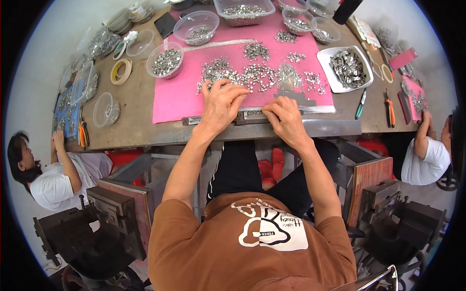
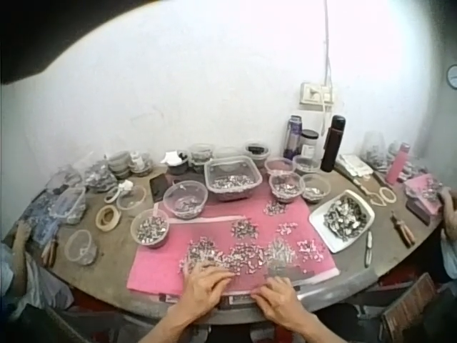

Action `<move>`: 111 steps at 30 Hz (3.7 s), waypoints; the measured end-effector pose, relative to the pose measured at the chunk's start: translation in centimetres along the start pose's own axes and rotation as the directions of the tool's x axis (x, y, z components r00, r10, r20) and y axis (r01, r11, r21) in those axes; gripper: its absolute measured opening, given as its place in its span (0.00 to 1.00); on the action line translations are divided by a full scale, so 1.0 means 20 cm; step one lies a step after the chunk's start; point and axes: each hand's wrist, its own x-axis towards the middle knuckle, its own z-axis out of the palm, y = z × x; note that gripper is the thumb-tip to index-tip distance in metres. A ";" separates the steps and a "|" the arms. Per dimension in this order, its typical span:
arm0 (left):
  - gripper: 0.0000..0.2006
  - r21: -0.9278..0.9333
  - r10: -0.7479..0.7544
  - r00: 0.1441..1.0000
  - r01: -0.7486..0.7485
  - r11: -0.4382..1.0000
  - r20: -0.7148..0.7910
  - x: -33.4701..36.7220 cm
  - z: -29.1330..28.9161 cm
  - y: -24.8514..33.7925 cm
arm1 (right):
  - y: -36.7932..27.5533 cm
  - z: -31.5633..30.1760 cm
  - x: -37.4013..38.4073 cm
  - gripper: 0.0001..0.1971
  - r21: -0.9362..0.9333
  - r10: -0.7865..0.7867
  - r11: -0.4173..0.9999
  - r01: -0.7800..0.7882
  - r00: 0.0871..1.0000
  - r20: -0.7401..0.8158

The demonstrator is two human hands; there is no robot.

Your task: The person assembles small metal components into an assembly guide by hand, then uses a manual press machine to complete the assembly.

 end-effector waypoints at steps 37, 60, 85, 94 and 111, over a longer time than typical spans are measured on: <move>0.05 -0.021 0.111 0.987 -0.114 0.993 -0.119 0.00 0.10 0.16 | 0.17 0.03 0.15 0.02 -0.116 -0.024 0.993 0.025 1.000 0.005; 0.04 0.129 0.142 0.982 -0.125 0.984 -0.127 0.17 0.20 0.04 | 0.09 -0.05 0.04 0.03 0.038 0.164 0.985 -0.167 0.984 0.064; 0.03 0.142 0.186 0.981 -0.175 0.974 -0.063 0.20 0.21 0.03 | 0.12 -0.06 0.00 0.04 0.043 0.118 0.992 -0.117 0.993 -0.006; 0.05 0.166 0.192 0.979 -0.179 0.970 -0.068 0.19 0.20 0.04 | 0.25 0.05 0.22 0.06 -0.062 0.154 0.985 -0.158 0.986 -0.065; 0.06 -0.005 0.156 0.976 -0.159 0.987 -0.151 -0.03 0.24 0.26 | 0.10 -0.11 -0.03 0.02 0.006 0.121 0.993 -0.121 0.992 -0.044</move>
